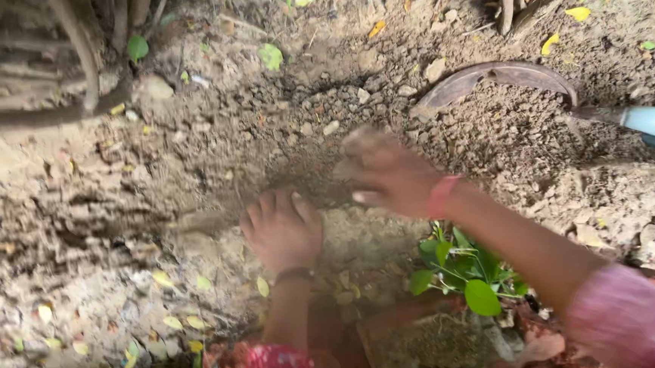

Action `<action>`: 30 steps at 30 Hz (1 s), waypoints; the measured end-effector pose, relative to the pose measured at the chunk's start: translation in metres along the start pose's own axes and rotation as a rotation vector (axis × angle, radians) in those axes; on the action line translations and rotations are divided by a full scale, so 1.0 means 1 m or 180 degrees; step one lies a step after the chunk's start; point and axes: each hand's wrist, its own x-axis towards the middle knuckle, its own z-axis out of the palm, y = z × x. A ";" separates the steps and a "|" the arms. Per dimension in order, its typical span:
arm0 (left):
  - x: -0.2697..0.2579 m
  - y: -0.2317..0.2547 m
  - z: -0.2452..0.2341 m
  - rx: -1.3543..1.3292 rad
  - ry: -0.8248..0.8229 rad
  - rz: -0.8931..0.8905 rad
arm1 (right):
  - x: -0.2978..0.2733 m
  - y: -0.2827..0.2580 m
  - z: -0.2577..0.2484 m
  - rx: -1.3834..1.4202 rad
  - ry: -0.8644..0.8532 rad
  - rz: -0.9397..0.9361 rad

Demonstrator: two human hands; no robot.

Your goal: The person clears soil and debris from a garden patch using a sickle and their hands, digging around small plants and removing loose stones.

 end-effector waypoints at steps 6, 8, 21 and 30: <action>0.002 0.000 0.002 -0.0021 0.0013 -0.0055 | 0.078 0.007 -0.039 -0.1251 -0.1048 0.0163; 0.004 0.002 0.002 0.0018 0.0059 0.0014 | 0.094 0.014 -0.040 -0.1824 -0.1163 0.0681; 0.001 -0.004 0.008 0.0106 -0.0189 0.0050 | -0.005 -0.001 0.000 -0.0087 -0.0685 0.1326; 0.001 -0.003 0.007 0.0020 -0.0066 0.0013 | -0.026 0.018 -0.018 0.0781 0.0915 0.1864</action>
